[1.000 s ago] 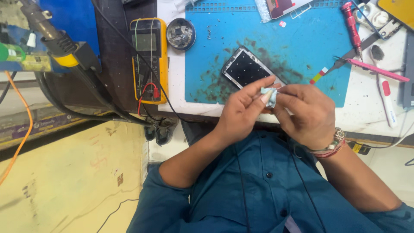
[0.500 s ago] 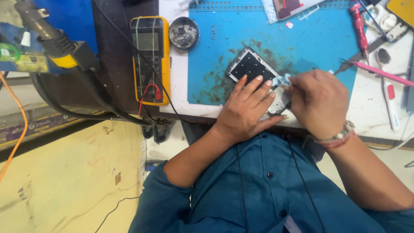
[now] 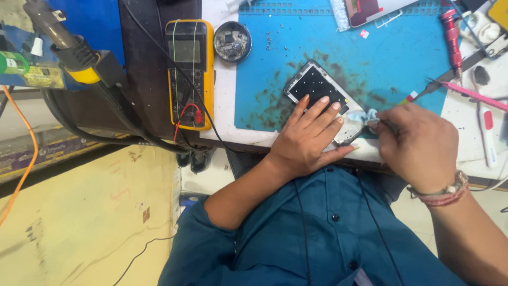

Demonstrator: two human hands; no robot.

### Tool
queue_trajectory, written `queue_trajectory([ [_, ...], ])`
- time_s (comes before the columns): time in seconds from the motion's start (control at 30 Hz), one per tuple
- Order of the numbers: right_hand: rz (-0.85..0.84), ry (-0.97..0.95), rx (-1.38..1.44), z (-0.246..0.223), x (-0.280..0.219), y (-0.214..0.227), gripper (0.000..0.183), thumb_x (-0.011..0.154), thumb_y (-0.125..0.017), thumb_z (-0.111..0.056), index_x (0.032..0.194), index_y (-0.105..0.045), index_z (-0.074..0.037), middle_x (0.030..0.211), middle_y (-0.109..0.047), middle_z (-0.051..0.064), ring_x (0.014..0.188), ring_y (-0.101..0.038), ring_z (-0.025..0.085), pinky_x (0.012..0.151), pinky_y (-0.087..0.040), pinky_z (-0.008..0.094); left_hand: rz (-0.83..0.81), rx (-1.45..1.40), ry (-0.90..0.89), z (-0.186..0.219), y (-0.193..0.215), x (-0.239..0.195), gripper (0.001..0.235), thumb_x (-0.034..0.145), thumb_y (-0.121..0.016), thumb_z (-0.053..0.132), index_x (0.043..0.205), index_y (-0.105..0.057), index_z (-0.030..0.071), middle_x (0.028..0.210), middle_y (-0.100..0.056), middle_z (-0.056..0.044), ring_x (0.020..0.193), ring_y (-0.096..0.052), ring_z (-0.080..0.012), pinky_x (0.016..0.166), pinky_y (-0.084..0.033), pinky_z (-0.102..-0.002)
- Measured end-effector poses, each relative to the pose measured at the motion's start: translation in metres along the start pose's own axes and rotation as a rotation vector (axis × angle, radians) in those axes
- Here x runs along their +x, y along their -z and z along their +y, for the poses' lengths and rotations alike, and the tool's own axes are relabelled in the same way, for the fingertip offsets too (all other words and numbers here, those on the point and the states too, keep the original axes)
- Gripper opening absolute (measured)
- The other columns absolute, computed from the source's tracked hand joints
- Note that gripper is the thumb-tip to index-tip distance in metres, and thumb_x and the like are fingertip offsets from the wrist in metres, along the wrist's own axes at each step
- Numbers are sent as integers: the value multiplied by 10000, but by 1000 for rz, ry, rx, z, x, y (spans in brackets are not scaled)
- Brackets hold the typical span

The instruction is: The person cleans the back of a disassembled smartphone using a white cloth and a small tool. They wipe the device's surface and edges, then use the tool to scrape or clean specific areas on the back panel.

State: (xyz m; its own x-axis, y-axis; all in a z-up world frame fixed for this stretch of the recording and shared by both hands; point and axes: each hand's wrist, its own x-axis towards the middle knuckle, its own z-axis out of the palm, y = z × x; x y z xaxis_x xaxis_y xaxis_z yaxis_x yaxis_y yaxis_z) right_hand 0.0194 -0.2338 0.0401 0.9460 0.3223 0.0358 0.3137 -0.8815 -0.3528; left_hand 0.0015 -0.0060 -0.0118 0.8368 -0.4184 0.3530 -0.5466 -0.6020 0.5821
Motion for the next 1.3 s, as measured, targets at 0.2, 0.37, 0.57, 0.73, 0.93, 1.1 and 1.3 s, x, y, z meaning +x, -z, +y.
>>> queue_trajectory([
  [0.2,189,163,101,-24,79,-40,163,971,-825,-170,958,-685,-87,884,-616,94,792,-637,334,666,-478,441,-17,28,-2,1,0,3,529,918,-790,448,1220,-721,19,1351,-659,-159,1354,-579,-339,1233,-330,-552],
  [0.37,186,149,131,-35,92,-40,98,962,-791,-127,960,-697,-97,898,-617,89,785,-637,332,660,-485,439,-13,32,10,4,3,4,529,908,-790,447,1227,-726,30,1325,-673,-117,1347,-588,-329,1224,-336,-548],
  [0.57,-14,-14,51,-7,6,3,112,932,-781,-166,904,-694,-102,836,-633,64,731,-650,307,628,-487,411,3,10,4,1,0,0,507,930,-805,448,1208,-718,32,1349,-660,-161,1345,-586,-337,1229,-358,-544],
  [0.73,95,73,83,-14,53,-25,144,957,-798,-154,924,-676,-85,853,-609,91,731,-630,331,624,-462,438,-18,29,-7,0,0,4,528,904,-816,446,1204,-718,23,1336,-664,-168,1346,-577,-339,1224,-342,-558],
  [0.93,201,181,95,-33,97,-51,95,946,-757,-109,913,-674,-77,880,-618,105,798,-640,334,665,-489,436,-15,15,26,4,2,2,512,900,-810,445,1199,-724,38,1301,-677,-122,1354,-573,-330,1230,-338,-562],
  [1.1,-23,-6,40,-10,20,1,101,938,-773,-161,930,-699,-94,864,-625,72,743,-642,311,629,-479,425,-9,19,8,0,-2,1,509,924,-807,448,1192,-718,24,1345,-658,-165,1359,-567,-334,1229,-343,-556],
  [1.3,26,33,71,-10,43,-20,149,962,-802,-168,921,-692,-77,835,-616,83,725,-640,309,620,-478,407,-28,29,-10,-2,-1,3,530,921,-799,453,1219,-717,22,1381,-641,-162,1369,-562,-337,1232,-337,-560],
])
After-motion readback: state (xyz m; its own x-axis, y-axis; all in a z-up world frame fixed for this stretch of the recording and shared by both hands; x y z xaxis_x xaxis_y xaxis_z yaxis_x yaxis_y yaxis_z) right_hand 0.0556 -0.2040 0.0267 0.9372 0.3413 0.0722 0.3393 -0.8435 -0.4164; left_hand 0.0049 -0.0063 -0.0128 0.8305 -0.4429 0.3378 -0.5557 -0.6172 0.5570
